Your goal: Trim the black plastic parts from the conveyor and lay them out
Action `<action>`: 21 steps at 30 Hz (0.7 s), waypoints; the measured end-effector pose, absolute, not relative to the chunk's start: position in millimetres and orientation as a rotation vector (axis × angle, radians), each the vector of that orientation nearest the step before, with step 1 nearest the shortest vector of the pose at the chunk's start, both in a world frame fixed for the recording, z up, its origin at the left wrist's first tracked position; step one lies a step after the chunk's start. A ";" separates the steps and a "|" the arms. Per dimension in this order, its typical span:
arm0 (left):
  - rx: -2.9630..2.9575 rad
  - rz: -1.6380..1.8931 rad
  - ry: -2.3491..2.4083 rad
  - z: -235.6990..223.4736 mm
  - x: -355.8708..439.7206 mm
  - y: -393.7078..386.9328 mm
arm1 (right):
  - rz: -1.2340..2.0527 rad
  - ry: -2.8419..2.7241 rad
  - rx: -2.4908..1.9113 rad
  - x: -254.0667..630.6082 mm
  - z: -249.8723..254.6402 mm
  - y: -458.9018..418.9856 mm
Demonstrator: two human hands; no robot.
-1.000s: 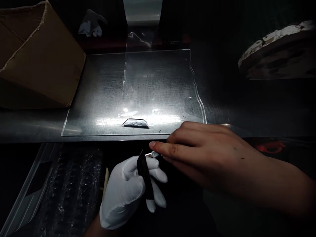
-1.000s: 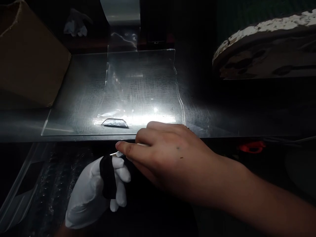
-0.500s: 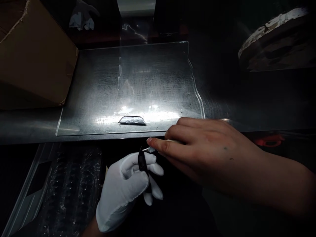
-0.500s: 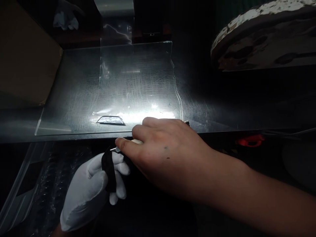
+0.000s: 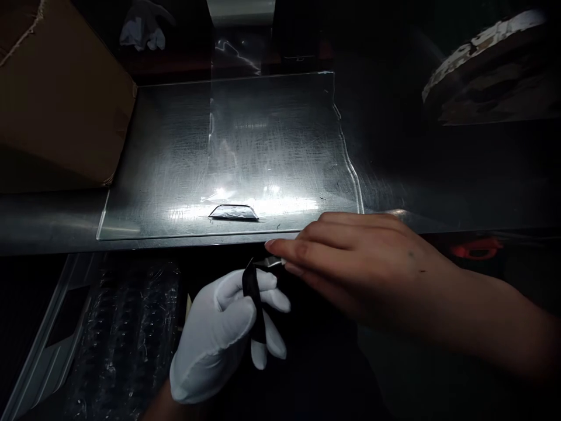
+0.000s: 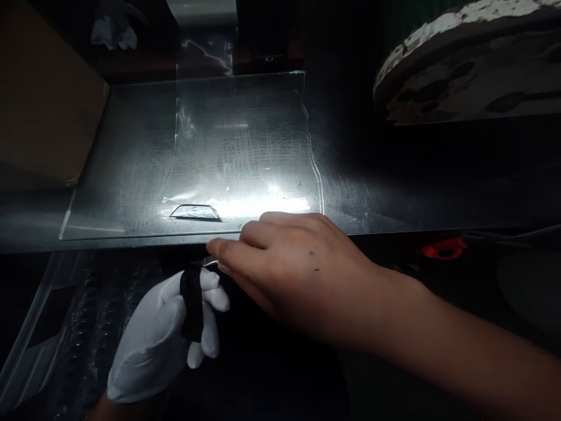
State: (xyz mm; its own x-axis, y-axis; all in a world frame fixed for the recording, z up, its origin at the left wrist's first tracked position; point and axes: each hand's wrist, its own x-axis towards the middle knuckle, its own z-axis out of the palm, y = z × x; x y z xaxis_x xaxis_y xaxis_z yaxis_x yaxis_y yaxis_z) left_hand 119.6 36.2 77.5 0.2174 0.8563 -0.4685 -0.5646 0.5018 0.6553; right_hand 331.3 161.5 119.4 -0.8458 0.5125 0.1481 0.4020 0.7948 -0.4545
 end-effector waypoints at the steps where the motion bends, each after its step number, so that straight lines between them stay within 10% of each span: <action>1: 0.383 1.043 0.911 77.7 120.1 36.4 | 0.646 -2.690 -0.719 332.9 119.9 161.3; 9: 0.340 1.288 0.945 84.1 122.9 43.6 | 1.094 -2.633 -0.761 329.8 130.7 154.0; 21: 0.187 1.445 1.030 81.1 125.2 43.1 | 0.923 -2.795 -0.796 321.1 132.2 153.5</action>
